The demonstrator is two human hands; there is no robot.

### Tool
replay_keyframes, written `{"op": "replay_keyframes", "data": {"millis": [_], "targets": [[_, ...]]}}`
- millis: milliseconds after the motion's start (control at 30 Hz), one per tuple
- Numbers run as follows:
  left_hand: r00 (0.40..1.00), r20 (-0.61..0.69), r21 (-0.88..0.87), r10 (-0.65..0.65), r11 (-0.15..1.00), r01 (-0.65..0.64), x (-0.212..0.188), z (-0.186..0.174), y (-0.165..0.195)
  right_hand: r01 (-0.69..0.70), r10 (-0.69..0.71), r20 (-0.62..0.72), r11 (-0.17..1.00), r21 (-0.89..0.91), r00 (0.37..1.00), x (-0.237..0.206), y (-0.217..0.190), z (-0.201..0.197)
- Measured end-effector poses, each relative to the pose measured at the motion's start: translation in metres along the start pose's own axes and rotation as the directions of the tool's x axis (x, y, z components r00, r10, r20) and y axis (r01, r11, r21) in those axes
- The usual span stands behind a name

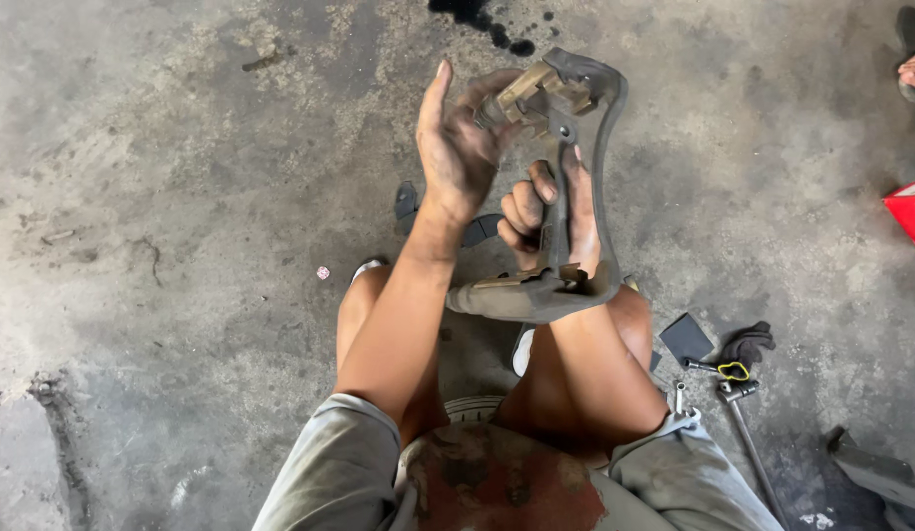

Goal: The person sits on the floor of a workshop holding a brake caliper and bracket assembly. They fit brake pads into the bracket by hand, press the caliper piston, and seat the pads into place, turning the assembly over to work on different sides.

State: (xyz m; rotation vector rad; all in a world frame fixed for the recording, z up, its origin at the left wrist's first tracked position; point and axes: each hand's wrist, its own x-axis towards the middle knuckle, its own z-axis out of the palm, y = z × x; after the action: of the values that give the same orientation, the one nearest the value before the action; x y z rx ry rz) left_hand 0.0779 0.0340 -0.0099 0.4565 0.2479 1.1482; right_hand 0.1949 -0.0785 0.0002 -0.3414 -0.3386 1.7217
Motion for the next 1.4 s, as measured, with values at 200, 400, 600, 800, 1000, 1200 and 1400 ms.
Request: {"op": "replay_keyframes", "data": {"millis": [200,400,600,800,1000,1200,1400], "targets": [[0.948,0.277,-0.422,-0.160,0.866,0.269,0.015,-0.003,-0.037,0.158,-0.155,0.029,0.977,-0.144,0.987,0.006,0.010,0.002],[0.987,0.105,-0.413,-0.119,0.898,0.152,0.021,-0.001,-0.032,0.221,-0.272,-0.126,0.923,-0.316,0.954,0.016,0.025,0.008],[0.919,0.379,-0.209,-0.113,0.956,0.203,0.012,0.003,-0.007,0.075,-0.239,-0.301,0.880,-0.469,0.923,0.023,0.043,0.019],[0.946,0.310,-0.121,-0.096,0.983,0.140,0.002,-0.005,0.026,0.082,-0.161,-0.133,0.882,-0.464,0.978,0.025,0.059,0.017],[0.975,0.216,-0.228,-0.048,0.969,0.098,-0.021,-0.019,0.047,-0.094,-0.032,-0.155,0.673,-0.734,0.987,0.019,0.059,0.024],[0.990,0.139,-0.169,-0.003,0.985,0.027,-0.023,-0.034,0.042,-0.170,-0.049,-0.294,0.721,-0.672,0.954,0.023,0.068,0.027],[0.953,0.302,-0.207,0.018,0.977,0.047,-0.027,-0.047,0.039,-0.105,-0.050,-0.212,0.745,-0.658,0.976,0.024,0.077,0.024]]}}
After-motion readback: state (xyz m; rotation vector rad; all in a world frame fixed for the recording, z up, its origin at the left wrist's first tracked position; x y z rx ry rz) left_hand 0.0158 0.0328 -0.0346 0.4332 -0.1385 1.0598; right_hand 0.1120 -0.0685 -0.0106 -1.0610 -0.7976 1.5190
